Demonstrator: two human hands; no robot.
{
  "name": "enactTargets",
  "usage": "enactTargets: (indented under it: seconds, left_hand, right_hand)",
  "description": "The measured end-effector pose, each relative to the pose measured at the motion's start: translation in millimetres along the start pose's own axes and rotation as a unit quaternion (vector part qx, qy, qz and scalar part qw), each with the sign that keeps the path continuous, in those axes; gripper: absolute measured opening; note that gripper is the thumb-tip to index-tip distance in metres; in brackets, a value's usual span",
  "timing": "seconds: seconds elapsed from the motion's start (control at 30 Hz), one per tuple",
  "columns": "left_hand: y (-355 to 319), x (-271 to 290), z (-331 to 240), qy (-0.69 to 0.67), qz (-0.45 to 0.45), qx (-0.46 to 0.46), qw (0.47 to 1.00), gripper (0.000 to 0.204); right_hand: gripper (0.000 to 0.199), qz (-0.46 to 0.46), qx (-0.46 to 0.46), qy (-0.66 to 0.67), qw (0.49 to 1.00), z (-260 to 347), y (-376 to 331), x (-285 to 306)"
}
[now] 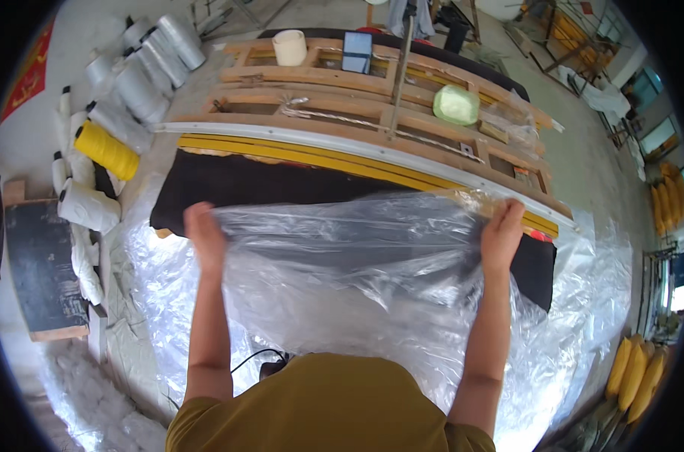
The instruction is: The person wraps a foam part in clear plastic wrap, then secures the wrap with tape by hand.
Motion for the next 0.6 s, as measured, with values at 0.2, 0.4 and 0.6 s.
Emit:
enactTargets:
  seconds: [0.2, 0.4, 0.6]
  left_hand:
    - [-11, -81, -3, -0.053, 0.186, 0.11, 0.975, 0.012]
    - [-19, -109, 17, -0.16, 0.324, 0.27, 0.892, 0.011]
    - [-18, -117, 14, -0.189, 0.334, 0.228, 0.895, 0.012]
  right_hand:
    - [0.013, 0.033, -0.073, -0.107, 0.991, -97, -53, 1]
    - [0.013, 0.034, -0.086, -0.065, 0.994, -109, -48, 2]
    - [0.016, 0.016, -0.095, -0.051, 0.994, -119, -46, 6]
Point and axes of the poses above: each hand's wrist, its own y-axis towards the middle knuckle, its own x-axis out of the back of the hand, z = x × y, the point moved 9 cm from there along y, towards the middle knuckle, and after that the axes turned 7 degrees about -z, right-handed, at the moved point
